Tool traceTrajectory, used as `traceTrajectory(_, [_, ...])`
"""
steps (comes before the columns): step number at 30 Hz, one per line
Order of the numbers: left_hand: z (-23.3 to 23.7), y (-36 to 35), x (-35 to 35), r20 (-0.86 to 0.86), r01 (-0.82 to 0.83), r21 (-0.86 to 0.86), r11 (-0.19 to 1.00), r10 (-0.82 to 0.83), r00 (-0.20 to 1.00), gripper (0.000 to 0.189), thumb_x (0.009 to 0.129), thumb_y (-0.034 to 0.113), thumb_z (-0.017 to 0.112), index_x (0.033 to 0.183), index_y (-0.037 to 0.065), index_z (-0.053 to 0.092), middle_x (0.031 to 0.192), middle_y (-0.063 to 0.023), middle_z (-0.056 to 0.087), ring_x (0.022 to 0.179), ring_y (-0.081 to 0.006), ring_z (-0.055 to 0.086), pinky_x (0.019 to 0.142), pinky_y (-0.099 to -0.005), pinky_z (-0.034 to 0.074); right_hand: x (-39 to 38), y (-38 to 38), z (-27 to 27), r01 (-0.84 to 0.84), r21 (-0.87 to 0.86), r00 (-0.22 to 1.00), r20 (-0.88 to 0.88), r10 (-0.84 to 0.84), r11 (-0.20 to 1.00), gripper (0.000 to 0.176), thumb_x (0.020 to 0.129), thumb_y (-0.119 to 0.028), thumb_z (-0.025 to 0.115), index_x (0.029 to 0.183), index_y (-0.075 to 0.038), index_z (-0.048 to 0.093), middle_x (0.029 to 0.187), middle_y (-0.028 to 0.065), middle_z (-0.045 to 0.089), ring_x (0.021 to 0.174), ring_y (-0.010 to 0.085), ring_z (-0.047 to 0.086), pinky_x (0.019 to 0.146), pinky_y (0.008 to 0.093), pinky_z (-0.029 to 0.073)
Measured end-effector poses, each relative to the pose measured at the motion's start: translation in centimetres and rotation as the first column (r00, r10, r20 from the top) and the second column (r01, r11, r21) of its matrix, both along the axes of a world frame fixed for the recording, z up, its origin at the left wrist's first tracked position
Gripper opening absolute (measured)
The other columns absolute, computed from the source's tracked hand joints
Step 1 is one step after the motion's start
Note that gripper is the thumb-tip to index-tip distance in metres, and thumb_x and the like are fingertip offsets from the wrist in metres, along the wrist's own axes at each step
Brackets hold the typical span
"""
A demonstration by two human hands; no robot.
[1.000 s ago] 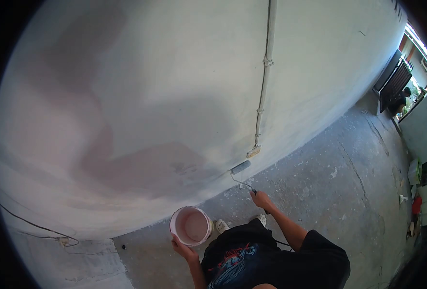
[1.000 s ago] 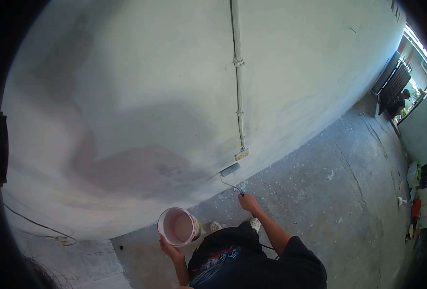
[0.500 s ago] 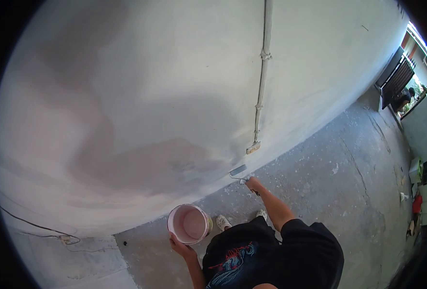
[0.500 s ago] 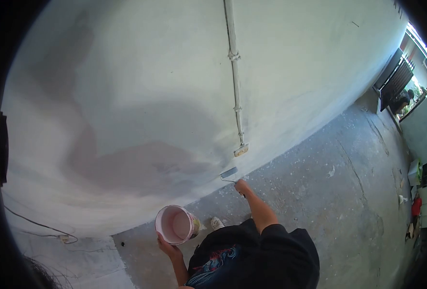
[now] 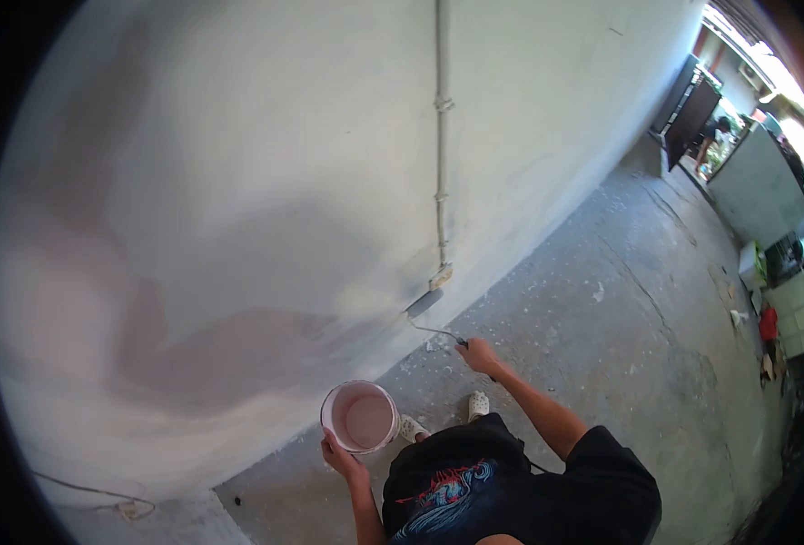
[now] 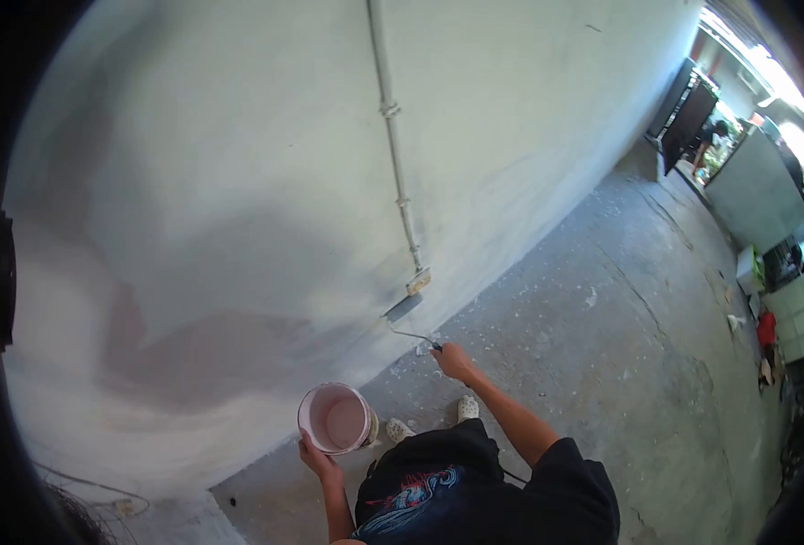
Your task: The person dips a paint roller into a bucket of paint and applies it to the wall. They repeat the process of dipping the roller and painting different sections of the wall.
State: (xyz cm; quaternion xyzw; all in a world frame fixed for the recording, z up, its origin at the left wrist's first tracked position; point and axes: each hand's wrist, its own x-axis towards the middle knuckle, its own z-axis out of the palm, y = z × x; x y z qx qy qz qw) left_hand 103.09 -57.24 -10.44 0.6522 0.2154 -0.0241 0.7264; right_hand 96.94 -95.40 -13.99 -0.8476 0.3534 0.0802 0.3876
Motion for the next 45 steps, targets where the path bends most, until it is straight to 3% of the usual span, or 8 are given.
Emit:
traceTrajectory(6, [1.1,-6.5,2.8,0.016,0.245,0.074,0.967,-0.247,0.969,0.044,0.098,0.04,0.059,0.106,-0.003,0.059,0.099,-0.0098,0.061,0.092,-0.0181,0.059,0.082,-0.0348,0.048,-7.4,-0.2,7.2,0.018,0.091,0.999,-0.038,-0.015,0.996,0.053,0.095,-0.045,0.055,0.084,0.006,0.065,0.078,0.0303,0.062,0.073,0.0435,0.063,0.065,0.0502,0.045])
traceTrajectory(13, [4.0,-16.6,1.4,0.258,0.388,0.244,0.889,-0.445,0.858,0.032,0.097,0.031,0.063,0.1,-0.001,0.056,0.095,-0.0047,0.054,0.086,-0.0138,0.05,0.082,-0.0288,0.045,-19.8,-0.6,19.0,0.207,0.112,0.956,0.188,-0.225,0.972,0.036,0.096,-0.03,0.059,0.102,0.005,0.062,0.086,0.0257,0.063,0.076,0.0372,0.064,0.069,0.0427,0.045])
traceTrajectory(15, [6.3,-20.7,0.3,0.316,0.438,0.21,0.874,-0.484,0.816,0.029,0.097,0.028,0.064,0.099,0.0,0.055,0.094,-0.0038,0.052,0.085,-0.0125,0.049,0.082,-0.0274,0.045,-23.0,-1.4,21.5,0.204,-0.068,0.901,0.403,-0.16,0.977,0.029,0.092,-0.02,0.063,0.112,0.002,0.06,0.094,0.0219,0.066,0.077,0.0373,0.064,0.072,0.0425,0.048])
traceTrajectory(19, [10.0,-28.5,-2.0,0.411,0.562,0.168,0.81,-0.576,0.707,0.025,0.096,0.023,0.065,0.098,0.002,0.052,0.099,-0.0037,0.051,0.088,-0.0106,0.049,0.083,-0.0257,0.044,-26.6,-4.0,27.9,0.199,-0.179,0.907,0.405,-0.113,0.964,0.034,0.089,-0.012,0.066,0.12,-0.002,0.059,0.097,0.0176,0.066,0.08,0.0358,0.065,0.073,0.0426,0.05])
traceTrajectory(33, [15.0,-46.7,-9.8,0.527,0.72,0.209,0.662,-0.696,0.488,0.025,0.094,0.023,0.066,0.093,0.005,0.049,0.104,-0.0046,0.052,0.09,-0.012,0.051,0.086,-0.027,0.042,-27.2,-16.2,28.2,-0.078,-0.851,0.994,-0.029,0.103,0.519,0.038,0.077,-0.006,0.065,0.115,-0.009,0.06,0.086,0.007,0.061,0.078,0.0224,0.062,0.067,0.033,0.049])
traceTrajectory(37, [13.9,-50.5,-9.9,0.468,0.812,0.078,0.579,-0.74,0.483,0.026,0.095,0.025,0.066,0.097,0.004,0.051,0.099,-0.0032,0.052,0.082,-0.0089,0.051,0.077,-0.0241,0.044,-24.7,-20.1,25.5,-0.125,-0.855,0.992,-0.12,0.044,0.503,0.043,0.077,-0.007,0.066,0.119,-0.009,0.057,0.09,0.0098,0.062,0.079,0.0235,0.063,0.067,0.0323,0.048])
traceTrajectory(42, [9.9,-54.9,-9.2,0.321,0.822,0.065,0.565,-0.792,0.519,0.029,0.095,0.029,0.065,0.106,0.003,0.057,0.08,0.0037,0.05,0.074,-0.0034,0.047,0.063,-0.0196,0.038,-24.4,-25.6,26.6,-0.402,-0.286,0.904,-0.276,0.327,0.87,0.057,0.082,0.002,0.055,0.137,-0.005,0.042,0.106,0.0234,0.059,0.094,0.0424,0.063,0.078,0.0492,0.05])
traceTrajectory(45, [5.8,-56.9,-8.6,0.224,0.796,0.001,0.606,-0.776,0.59,0.029,0.095,0.03,0.066,0.1,0.002,0.058,0.084,0.0019,0.054,0.076,-0.0047,0.049,0.067,-0.02,0.04,-24.1,-29.7,26.0,-0.414,-0.168,0.909,-0.135,0.396,0.894,0.048,0.082,0.003,0.055,0.129,0.0,0.045,0.105,0.0295,0.058,0.095,0.047,0.062,0.081,0.0548,0.05])
